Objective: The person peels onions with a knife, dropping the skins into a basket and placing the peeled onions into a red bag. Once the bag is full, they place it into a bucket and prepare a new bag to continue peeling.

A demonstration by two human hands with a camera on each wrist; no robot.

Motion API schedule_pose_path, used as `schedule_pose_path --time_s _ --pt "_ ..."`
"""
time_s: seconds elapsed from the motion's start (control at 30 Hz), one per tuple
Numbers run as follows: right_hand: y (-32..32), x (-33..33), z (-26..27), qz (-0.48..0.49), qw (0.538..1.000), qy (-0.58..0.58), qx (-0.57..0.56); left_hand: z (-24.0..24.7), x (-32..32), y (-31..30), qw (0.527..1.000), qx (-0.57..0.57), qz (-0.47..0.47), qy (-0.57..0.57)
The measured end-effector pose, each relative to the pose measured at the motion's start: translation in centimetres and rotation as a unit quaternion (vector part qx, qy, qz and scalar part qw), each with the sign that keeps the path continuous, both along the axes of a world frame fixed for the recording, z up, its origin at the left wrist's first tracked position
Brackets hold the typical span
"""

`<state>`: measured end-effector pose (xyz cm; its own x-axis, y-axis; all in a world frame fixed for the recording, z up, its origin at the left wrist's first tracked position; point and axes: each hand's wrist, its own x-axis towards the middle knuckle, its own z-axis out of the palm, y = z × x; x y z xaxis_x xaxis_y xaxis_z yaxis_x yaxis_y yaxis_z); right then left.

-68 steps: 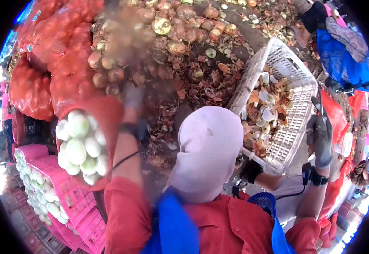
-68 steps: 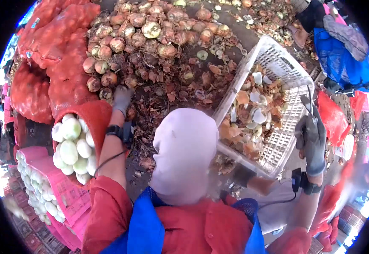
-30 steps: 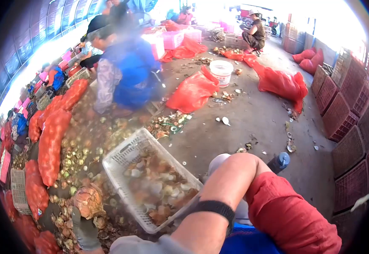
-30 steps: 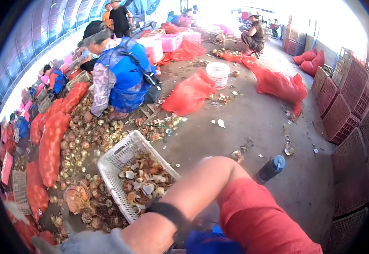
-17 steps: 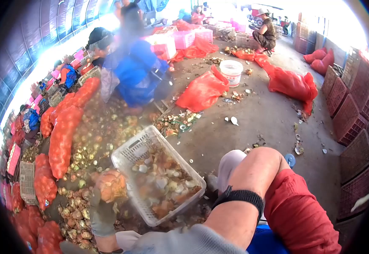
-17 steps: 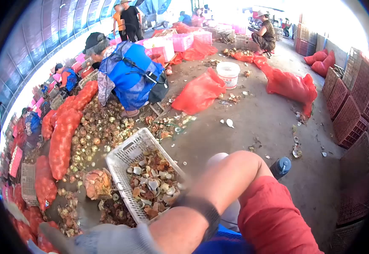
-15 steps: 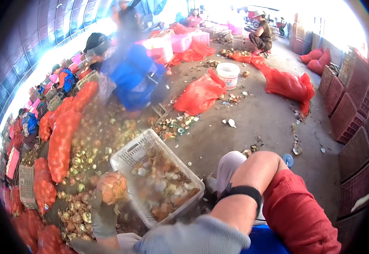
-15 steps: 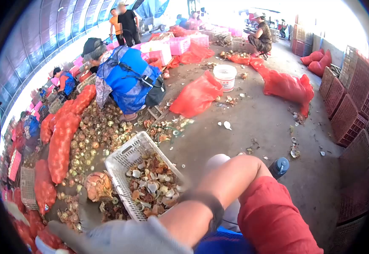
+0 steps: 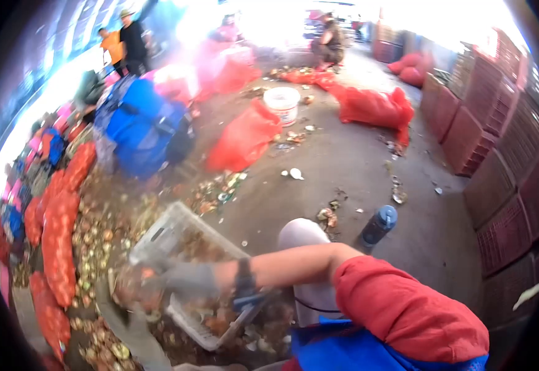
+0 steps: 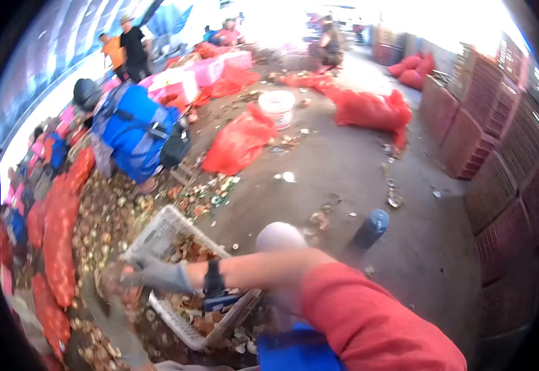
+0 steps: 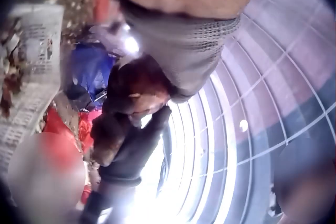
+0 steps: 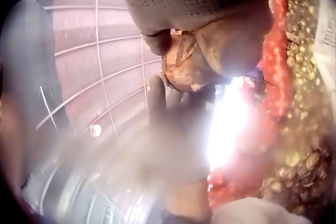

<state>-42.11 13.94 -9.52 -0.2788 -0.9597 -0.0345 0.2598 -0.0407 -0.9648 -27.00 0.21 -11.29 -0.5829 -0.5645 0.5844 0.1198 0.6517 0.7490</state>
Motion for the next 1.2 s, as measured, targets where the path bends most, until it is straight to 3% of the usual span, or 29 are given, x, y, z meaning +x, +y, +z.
schedule_pose_path --time_s 0.03,0.07,0.1,0.13,0.17,0.23,0.33,0.4,0.43,0.47,0.5,0.53,0.57,0.6,0.67,0.73,0.8,0.87,0.9,1.0,1.07,1.13,1.2 --pt "0.1 -1.0 0.4 0.034 0.999 -0.033 -0.008 0.8 0.5 0.1 0.984 0.159 -0.025 0.074" --pt "-0.7 -1.6 -0.6 0.031 0.998 -0.028 -0.036 1.1 1.0 0.1 0.936 0.311 -0.054 0.155" --pt "-1.5 -2.2 -1.5 0.028 0.997 -0.023 -0.064 0.3 1.5 0.1 0.925 0.333 -0.045 0.176" --pt "-2.3 -2.6 -2.5 0.001 0.99 0.075 -0.119 -1.0 0.7 -0.9 0.907 0.379 -0.143 0.118" --pt "-3.1 -2.9 -3.6 -0.04 0.97 0.17 -0.168 -2.0 0.5 -1.6 0.902 0.383 -0.187 0.072" --pt "-3.9 -4.0 -3.7 -0.007 0.921 0.325 -0.214 -3.7 0.3 -1.8 0.916 0.348 -0.194 0.031" --pt "-4.4 -2.3 -3.6 0.004 0.919 0.386 -0.082 -4.4 0.7 -1.7 0.958 0.238 -0.159 -0.006" --pt "-5.3 -1.2 -4.3 -0.189 0.794 0.543 -0.198 -4.2 1.1 -1.6 0.985 0.132 -0.107 -0.014" --pt "-4.2 -0.7 -3.7 -0.145 0.872 0.462 -0.067 -4.3 1.2 -1.6 0.993 0.101 -0.067 0.009" --pt "-4.1 -0.3 -2.3 -0.109 0.909 0.399 -0.043 -4.5 1.5 -2.1 0.995 0.084 -0.044 0.023" --pt "-3.8 -0.3 -2.1 -0.078 0.904 0.416 -0.065 -4.8 1.8 -2.7 0.997 0.066 -0.02 0.036" --pt "-3.6 0.1 -2.2 -0.048 0.897 0.431 -0.087 -5.2 2.6 -3.6 0.912 0.368 -0.124 0.134" --pt "-3.6 0.7 -2.6 -0.042 0.897 0.43 -0.089 -4.7 3.2 -3.8 0.718 0.624 -0.216 0.219" --pt "-3.6 1.4 -3.2 -0.028 0.908 0.407 -0.098 -4.5 3.4 -3.5 0.719 0.624 -0.213 0.221" --pt "-3.3 1.9 -3.7 -0.016 0.917 0.385 -0.104 -3.5 3.3 -2.6 0.764 0.562 -0.202 0.244" --pt "-3.1 2.1 -3.7 0.05 0.937 0.344 -0.028 -2.7 3.6 -2.4 0.748 0.589 -0.187 0.241" --pt "-3.2 2.5 -3.4 0.05 0.938 0.344 -0.019 -2.1 3.9 -2.2 0.75 0.567 -0.241 0.241" --pt "-3.2 2.8 -3.4 0.056 0.939 0.339 0.006 -3.2 4.1 -2.7 0.739 0.583 -0.226 0.251" --pt "-3.2 3.0 -4.1 0.044 0.941 0.335 -0.007 -3.8 4.1 -2.8 0.79 0.53 -0.209 0.227" --pt "-3.3 4.5 -4.5 0.064 0.948 0.313 0.008 -4.6 4.0 -2.6 0.855 0.44 -0.191 0.197" --pt "-2.6 4.4 -3.4 0.025 0.948 0.314 -0.053 -4.2 4.0 -2.6 0.872 0.407 -0.189 0.194" --pt "-2.6 2.9 -2.9 0.12 0.923 0.358 0.078 -3.1 4.5 -2.6 0.895 0.358 -0.231 0.129" --pt "-3.5 2.0 -5.9 0.102 0.913 0.393 0.025 -2.6 4.5 -2.8 0.901 0.338 -0.261 0.082"
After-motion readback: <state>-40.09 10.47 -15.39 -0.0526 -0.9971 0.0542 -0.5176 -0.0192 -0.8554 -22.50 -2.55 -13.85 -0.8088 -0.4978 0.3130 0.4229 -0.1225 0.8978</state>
